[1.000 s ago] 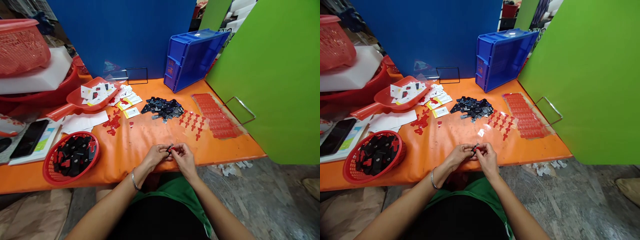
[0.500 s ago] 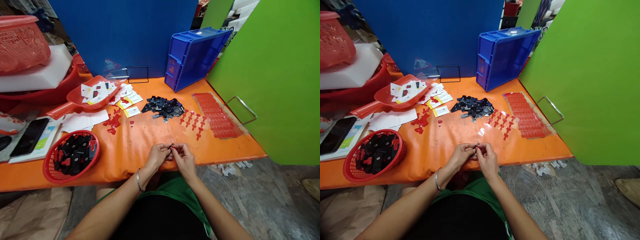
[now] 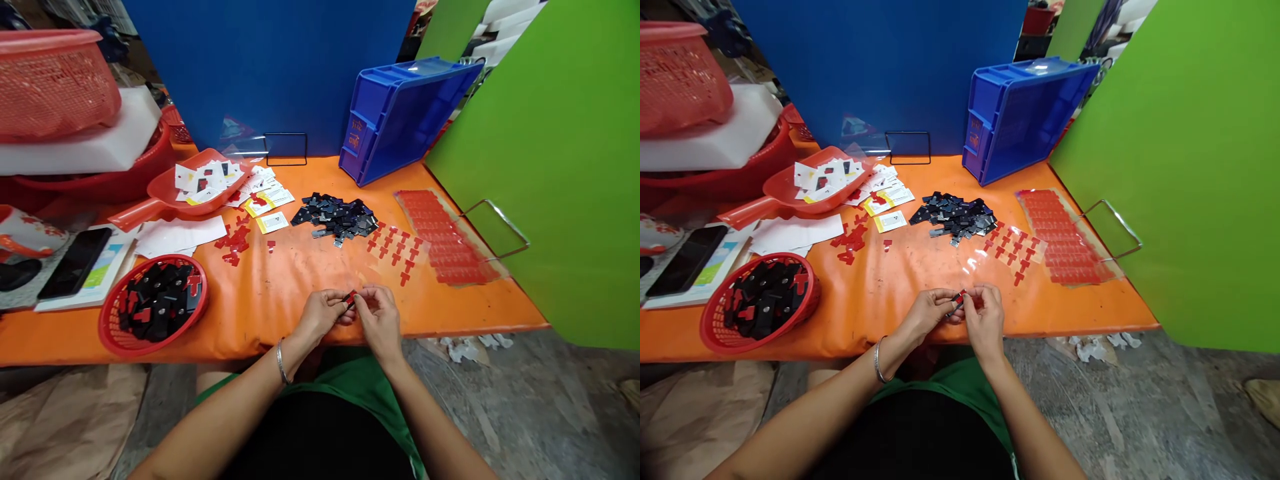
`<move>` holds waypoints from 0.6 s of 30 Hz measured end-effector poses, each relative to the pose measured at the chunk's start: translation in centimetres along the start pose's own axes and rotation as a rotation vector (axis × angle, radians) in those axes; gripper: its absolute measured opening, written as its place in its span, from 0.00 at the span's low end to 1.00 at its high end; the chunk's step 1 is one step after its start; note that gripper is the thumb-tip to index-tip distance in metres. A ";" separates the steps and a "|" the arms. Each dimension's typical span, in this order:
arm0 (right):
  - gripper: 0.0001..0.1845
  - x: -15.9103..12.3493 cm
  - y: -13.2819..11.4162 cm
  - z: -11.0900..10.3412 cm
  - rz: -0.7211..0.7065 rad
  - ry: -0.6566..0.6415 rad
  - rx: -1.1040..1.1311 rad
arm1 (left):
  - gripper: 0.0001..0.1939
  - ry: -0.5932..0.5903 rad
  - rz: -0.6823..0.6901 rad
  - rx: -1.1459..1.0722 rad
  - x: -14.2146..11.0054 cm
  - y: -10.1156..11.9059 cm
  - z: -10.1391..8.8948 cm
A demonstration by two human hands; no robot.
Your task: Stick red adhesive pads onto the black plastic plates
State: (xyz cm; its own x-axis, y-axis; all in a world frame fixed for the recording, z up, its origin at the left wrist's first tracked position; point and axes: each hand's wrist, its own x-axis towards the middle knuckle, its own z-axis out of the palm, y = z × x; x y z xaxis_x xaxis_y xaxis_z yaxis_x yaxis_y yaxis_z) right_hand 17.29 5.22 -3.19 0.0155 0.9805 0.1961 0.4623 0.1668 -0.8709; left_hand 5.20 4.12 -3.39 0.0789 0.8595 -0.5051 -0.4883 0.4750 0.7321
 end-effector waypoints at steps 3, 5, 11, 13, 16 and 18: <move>0.07 0.1 0.2 0.1 0.029 -0.008 0.024 | 0.09 -0.006 -0.007 -0.003 -0.1 0.1 0.0; 0.08 0.1 0.4 0.2 0.044 -0.012 0.032 | 0.08 -0.009 -0.010 -0.002 -0.1 0.2 -0.1; 0.08 0.1 0.6 0.4 0.060 -0.032 0.027 | 0.10 -0.002 -0.014 -0.016 0.0 0.2 -0.1; 0.09 0.1 0.6 0.4 0.051 -0.043 -0.008 | 0.10 -0.006 -0.014 -0.029 0.0 0.1 -0.2; 0.13 0.3 0.3 0.2 0.037 -0.008 -0.082 | 0.10 -0.010 -0.011 -0.042 -0.1 0.2 -0.3; 0.25 0.5 0.3 -0.1 0.071 0.042 -0.090 | 0.11 -0.022 -0.006 -0.047 -0.3 0.4 -0.4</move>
State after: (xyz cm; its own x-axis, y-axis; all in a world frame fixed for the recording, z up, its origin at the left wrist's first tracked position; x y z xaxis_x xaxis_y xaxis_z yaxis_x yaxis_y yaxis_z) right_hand 17.52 5.79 -3.32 0.0876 0.9840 0.1553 0.5360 0.0849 -0.8399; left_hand 4.69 3.92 -3.11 0.1006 0.8607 -0.4991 -0.5277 0.4714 0.7066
